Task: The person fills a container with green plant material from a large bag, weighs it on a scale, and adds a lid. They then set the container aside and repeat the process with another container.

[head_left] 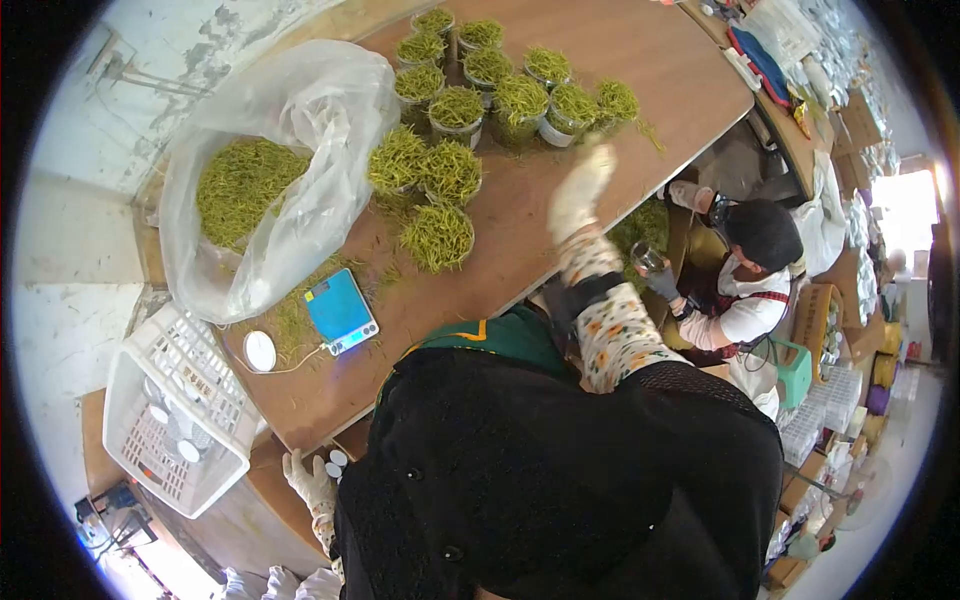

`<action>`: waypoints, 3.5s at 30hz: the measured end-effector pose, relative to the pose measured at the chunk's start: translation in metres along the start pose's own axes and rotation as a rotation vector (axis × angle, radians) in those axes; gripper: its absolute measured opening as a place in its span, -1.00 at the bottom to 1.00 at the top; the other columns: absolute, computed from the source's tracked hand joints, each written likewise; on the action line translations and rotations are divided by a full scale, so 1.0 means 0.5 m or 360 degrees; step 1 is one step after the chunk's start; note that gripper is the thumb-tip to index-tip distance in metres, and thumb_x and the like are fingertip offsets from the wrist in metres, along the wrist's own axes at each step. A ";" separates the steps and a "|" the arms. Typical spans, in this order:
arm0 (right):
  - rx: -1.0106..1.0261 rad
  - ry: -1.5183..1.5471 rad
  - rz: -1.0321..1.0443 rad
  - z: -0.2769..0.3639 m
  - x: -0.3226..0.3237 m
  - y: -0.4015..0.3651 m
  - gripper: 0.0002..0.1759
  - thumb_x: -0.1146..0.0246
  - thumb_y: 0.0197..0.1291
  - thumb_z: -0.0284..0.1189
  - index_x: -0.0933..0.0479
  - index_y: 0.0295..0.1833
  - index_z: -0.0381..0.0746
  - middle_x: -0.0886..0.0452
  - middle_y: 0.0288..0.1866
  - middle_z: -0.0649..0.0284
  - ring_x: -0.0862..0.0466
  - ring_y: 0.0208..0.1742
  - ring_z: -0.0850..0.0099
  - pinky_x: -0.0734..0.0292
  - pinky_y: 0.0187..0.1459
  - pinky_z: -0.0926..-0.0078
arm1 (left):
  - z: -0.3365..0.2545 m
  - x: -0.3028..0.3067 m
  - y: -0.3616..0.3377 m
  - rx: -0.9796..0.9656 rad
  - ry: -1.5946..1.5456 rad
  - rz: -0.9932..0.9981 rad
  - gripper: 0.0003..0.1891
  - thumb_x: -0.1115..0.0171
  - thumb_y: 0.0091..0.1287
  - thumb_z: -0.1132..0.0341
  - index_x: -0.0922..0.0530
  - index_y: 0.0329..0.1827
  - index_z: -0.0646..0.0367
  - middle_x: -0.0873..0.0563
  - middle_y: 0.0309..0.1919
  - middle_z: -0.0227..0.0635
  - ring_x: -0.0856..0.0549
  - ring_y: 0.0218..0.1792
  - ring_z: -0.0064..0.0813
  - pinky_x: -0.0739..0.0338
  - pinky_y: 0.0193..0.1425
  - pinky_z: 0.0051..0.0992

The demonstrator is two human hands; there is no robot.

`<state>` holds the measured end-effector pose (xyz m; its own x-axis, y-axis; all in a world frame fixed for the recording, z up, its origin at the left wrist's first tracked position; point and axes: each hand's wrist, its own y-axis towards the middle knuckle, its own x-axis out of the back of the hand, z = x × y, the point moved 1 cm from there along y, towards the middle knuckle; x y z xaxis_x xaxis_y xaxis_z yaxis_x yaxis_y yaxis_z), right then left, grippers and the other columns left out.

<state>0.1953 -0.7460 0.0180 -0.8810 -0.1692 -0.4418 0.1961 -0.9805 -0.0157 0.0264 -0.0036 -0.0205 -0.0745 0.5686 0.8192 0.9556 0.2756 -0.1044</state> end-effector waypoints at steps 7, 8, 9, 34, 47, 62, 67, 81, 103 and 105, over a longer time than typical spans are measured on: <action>-0.0221 -0.0483 0.0210 0.104 0.046 0.426 -0.14 0.24 0.53 0.17 -0.11 0.58 -0.35 -0.36 0.51 0.02 -0.31 0.51 0.14 -0.17 0.47 0.31 | 0.038 -0.003 -0.030 0.0127 -0.0125 0.0008 -0.50 -0.35 0.23 0.34 -0.54 0.26 0.25 -0.41 0.38 0.16 -0.36 0.41 0.11 -0.21 0.51 -0.08; -0.0321 -0.0497 0.0406 0.099 0.042 0.450 -0.09 0.30 0.51 0.21 -0.07 0.59 -0.35 -0.32 0.53 0.00 -0.26 0.54 0.12 -0.14 0.50 0.29 | 0.055 -0.009 -0.029 0.0152 -0.0215 -0.0001 -0.50 -0.34 0.23 0.34 -0.54 0.26 0.25 -0.40 0.38 0.16 -0.36 0.41 0.11 -0.21 0.51 -0.08; -0.0428 -0.0512 0.0597 0.091 0.044 0.464 -0.05 0.36 0.49 0.25 -0.03 0.60 -0.36 -0.27 0.56 -0.03 -0.22 0.58 0.11 -0.10 0.53 0.28 | 0.059 -0.007 -0.029 0.0129 -0.0206 0.0008 -0.49 -0.34 0.23 0.33 -0.53 0.27 0.26 -0.40 0.39 0.16 -0.36 0.42 0.11 -0.21 0.51 -0.08; -0.0285 -0.0224 0.0311 0.056 0.046 -0.123 -0.40 -0.05 0.50 -0.24 -0.22 0.51 -0.32 -0.14 0.62 0.22 -0.27 0.52 0.33 -0.18 0.47 0.39 | -0.219 0.032 0.070 -0.0613 0.0062 -0.0115 -0.55 -0.23 0.41 0.21 -0.54 0.31 0.21 -0.42 0.38 0.01 -0.37 0.41 -0.03 -0.18 0.53 -0.12; 0.1406 -0.2152 0.1592 0.181 0.010 -0.185 -0.48 -0.25 0.19 -0.21 -0.52 0.22 -0.24 -0.43 0.45 0.08 -0.41 0.45 0.11 -0.09 0.52 -0.05 | -0.238 0.021 0.023 -0.0762 0.0064 -0.0205 -0.62 -0.20 0.45 0.26 -0.57 0.29 0.13 -0.41 0.41 -0.03 -0.40 0.41 -0.05 -0.27 0.48 -0.12; 0.1512 -0.2230 0.1810 0.154 -0.005 -0.139 -0.71 -0.23 0.17 -0.25 -0.64 -0.11 -0.20 -0.70 -0.02 0.19 -0.59 0.20 0.13 -0.35 0.35 -0.05 | -0.268 -0.012 -0.004 -0.0745 -0.0136 -0.0230 -0.69 -0.22 0.44 0.32 -0.61 0.20 0.17 -0.42 0.41 -0.08 -0.40 0.41 -0.09 -0.26 0.48 -0.17; 0.1446 -0.2046 0.1685 0.130 -0.001 -0.150 -0.76 -0.35 0.03 -0.40 -0.64 -0.14 -0.22 -0.70 -0.02 0.18 -0.61 0.16 0.09 -0.50 0.24 0.11 | -0.255 -0.017 -0.017 -0.0789 -0.0097 -0.0268 -0.71 -0.21 0.44 0.36 -0.61 0.19 0.18 -0.45 0.40 -0.08 -0.40 0.41 -0.07 -0.29 0.47 -0.14; 0.1476 -0.1425 0.1519 0.321 -0.081 -0.156 -0.59 -0.32 0.07 -0.80 -0.61 0.07 -0.37 -0.65 0.14 0.02 -0.62 0.20 0.33 -0.48 0.26 0.40 | -0.278 0.025 -0.030 -0.0707 0.0032 -0.0420 -0.73 -0.25 0.34 0.44 -0.63 0.10 0.17 -0.51 0.32 -0.08 -0.46 0.34 -0.01 -0.31 0.45 -0.13; 0.2015 -0.0786 0.3022 0.012 -0.261 -0.617 -0.63 -0.35 0.00 -0.36 -0.62 -0.02 -0.21 -0.65 0.02 0.27 -0.62 0.16 0.22 -0.51 0.20 0.10 | -0.247 -0.086 -0.016 -0.0520 -0.0227 -0.0328 -0.71 -0.29 0.34 0.46 -0.65 0.12 0.11 -0.53 0.31 -0.12 -0.41 0.41 -0.06 -0.23 0.53 -0.18; 0.2052 -0.0980 0.2979 0.053 -0.258 -0.623 -0.60 -0.37 0.01 -0.31 -0.61 0.01 -0.17 -0.63 0.10 0.30 -0.58 0.24 0.23 -0.41 0.29 0.01 | -0.250 -0.087 -0.011 -0.0492 -0.0234 -0.0342 -0.71 -0.28 0.34 0.47 -0.65 0.12 0.11 -0.54 0.30 -0.11 -0.42 0.40 -0.05 -0.24 0.53 -0.18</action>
<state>0.2366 -0.4213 0.1038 -0.1655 -0.3726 0.9131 0.5814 0.7111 0.3955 0.0601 -0.1266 0.0150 -0.3004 0.6344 0.7122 0.9529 0.1666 0.2534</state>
